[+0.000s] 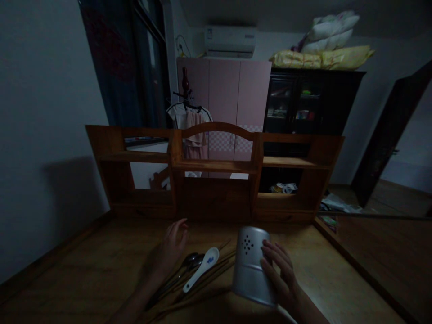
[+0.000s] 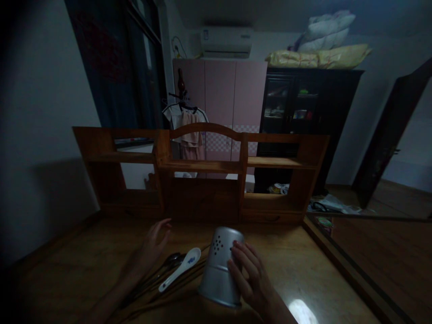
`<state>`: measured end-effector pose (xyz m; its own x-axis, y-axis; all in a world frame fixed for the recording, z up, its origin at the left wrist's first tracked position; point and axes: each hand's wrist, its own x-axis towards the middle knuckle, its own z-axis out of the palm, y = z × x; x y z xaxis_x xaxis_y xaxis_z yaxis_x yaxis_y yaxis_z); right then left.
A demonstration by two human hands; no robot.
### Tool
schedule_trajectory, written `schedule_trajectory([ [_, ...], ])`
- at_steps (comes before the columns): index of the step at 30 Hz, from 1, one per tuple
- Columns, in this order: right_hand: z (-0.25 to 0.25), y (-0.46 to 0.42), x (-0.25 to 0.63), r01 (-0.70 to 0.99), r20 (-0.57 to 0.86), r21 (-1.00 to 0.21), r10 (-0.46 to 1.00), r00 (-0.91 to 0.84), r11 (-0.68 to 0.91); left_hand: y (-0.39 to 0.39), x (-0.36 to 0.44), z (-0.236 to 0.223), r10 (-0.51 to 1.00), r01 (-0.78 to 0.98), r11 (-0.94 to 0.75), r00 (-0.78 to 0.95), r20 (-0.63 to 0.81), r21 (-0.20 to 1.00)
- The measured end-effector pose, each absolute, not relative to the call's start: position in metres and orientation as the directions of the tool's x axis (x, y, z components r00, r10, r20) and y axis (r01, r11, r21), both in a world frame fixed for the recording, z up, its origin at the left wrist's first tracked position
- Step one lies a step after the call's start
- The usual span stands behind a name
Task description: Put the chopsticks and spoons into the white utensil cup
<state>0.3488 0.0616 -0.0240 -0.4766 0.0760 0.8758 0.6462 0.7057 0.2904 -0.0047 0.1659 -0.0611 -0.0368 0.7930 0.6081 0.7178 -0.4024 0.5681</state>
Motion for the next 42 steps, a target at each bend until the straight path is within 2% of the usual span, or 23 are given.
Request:
schedule_trajectory([
  [8, -0.022, 0.062, 0.346, 0.658, 0.899, 0.198, 0.133, -0.418, 0.726, 0.165, -0.004, -0.063, 0.813, 0.670, -0.392, -0.068, 0.578, 0.630],
  [20, -0.022, 0.065, 0.349, 0.649, 0.881, 0.249, 0.110, -0.460, 0.719, 0.158, 0.000, -0.056, 0.838, 0.657, -0.362, -0.082, 0.539, 0.662],
  [42, -0.024, 0.068, 0.344, 0.645, 0.880, 0.179, 0.172, -0.442, 0.743, 0.166, -0.004, -0.065, 0.810, 0.677, -0.385, -0.078, 0.581, 0.627],
])
